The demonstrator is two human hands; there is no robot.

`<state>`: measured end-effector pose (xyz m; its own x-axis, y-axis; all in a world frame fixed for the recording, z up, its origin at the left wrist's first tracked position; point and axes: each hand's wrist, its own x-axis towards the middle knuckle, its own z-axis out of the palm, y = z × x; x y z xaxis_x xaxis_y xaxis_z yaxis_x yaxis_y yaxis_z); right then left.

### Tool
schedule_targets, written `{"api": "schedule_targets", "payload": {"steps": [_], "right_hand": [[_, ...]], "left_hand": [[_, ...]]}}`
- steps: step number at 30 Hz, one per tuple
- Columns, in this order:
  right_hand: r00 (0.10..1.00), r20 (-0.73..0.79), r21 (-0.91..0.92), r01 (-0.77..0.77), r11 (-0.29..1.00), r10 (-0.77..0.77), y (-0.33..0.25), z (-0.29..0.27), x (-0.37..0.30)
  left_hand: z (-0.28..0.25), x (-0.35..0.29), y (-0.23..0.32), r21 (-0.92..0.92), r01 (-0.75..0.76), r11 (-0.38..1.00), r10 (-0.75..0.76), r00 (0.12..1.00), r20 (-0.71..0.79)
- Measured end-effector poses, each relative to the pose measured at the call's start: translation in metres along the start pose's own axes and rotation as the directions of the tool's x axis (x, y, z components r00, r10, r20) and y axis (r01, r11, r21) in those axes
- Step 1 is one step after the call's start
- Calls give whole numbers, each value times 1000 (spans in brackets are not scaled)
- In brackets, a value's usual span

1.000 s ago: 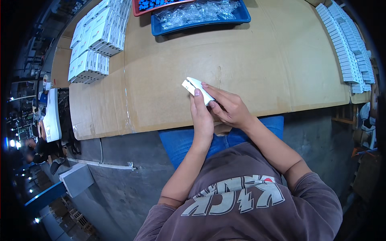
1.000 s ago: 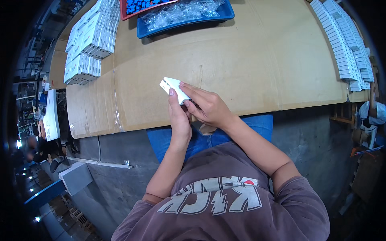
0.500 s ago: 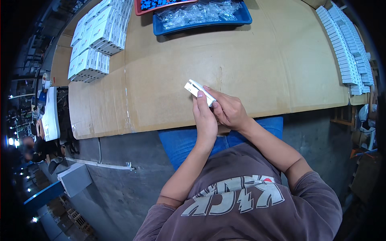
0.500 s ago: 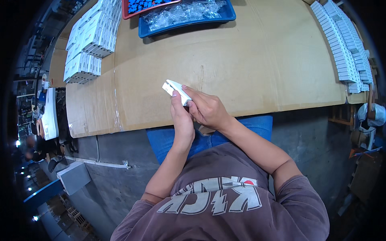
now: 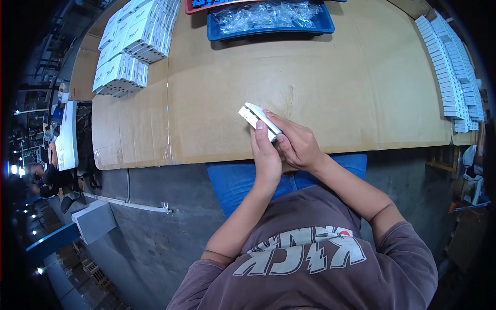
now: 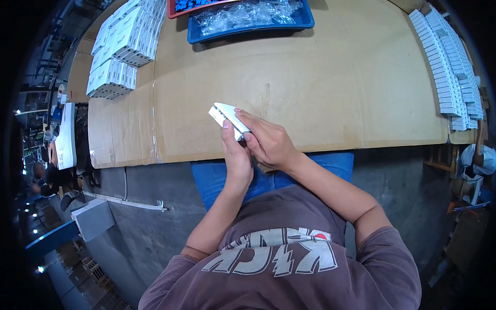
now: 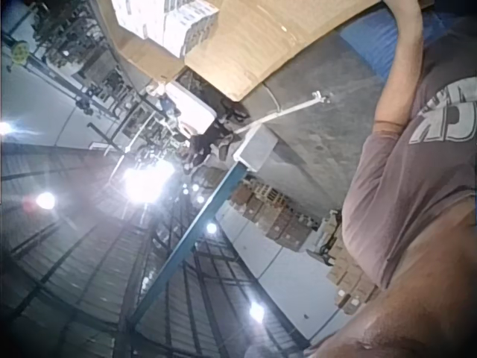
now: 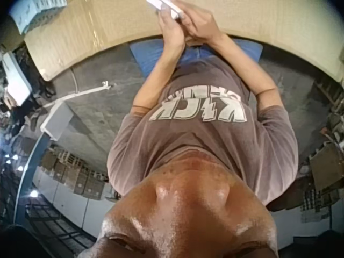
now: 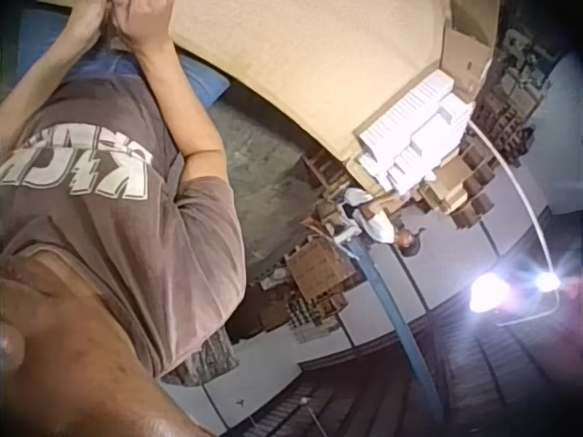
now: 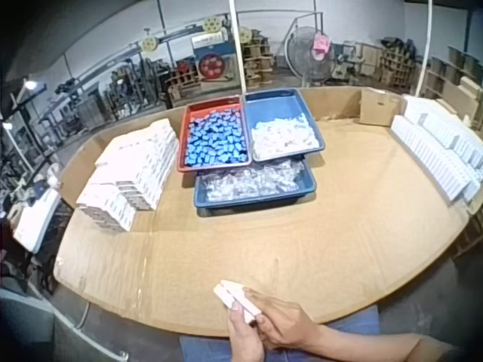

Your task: Placing components and instruction leaflets into product boxes for distribution.

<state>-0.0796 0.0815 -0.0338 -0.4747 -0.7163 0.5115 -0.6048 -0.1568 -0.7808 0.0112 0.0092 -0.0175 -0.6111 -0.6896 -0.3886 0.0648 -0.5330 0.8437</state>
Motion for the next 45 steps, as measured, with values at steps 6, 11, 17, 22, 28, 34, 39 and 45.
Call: {"api": "schedule_targets", "payload": {"steps": [6, 11, 17, 22, 28, 34, 39, 45], "right_hand": [[960, 95, 264, -279, 923, 263, 7, -20, 11], [623, 321, 542, -739, 401, 713, -16, -35, 27], [744, 226, 538, -634, 556, 629, -17, -31, 26], [829, 151, 635, -499, 589, 539, -19, -7, 16], [950, -31, 233, -296, 926, 312, -25, 7, 9], [947, -96, 184, -286, 941, 306, -38, 13, 7], [969, -148, 94, -184, 978, 197, -32, 16, 1], [955, -150, 131, -236, 963, 255, -37, 21, -3]], "left_hand": [[-23, 22, 8, 51, -262, 964, 242, 940, 242], [-30, 24, 15, 193, -479, 856, 366, 826, 428], [-31, 28, 15, 268, -606, 749, 404, 738, 540], [-18, 16, 20, -57, -263, 963, 263, 875, 405], [-5, 22, 16, 27, -343, 939, 333, 925, 181], [-5, 18, 14, 64, -363, 930, 341, 914, 221], [-1, 14, 13, 45, -424, 904, 403, 884, 237], [-8, 14, 5, -36, -397, 917, 394, 890, 227]]}}
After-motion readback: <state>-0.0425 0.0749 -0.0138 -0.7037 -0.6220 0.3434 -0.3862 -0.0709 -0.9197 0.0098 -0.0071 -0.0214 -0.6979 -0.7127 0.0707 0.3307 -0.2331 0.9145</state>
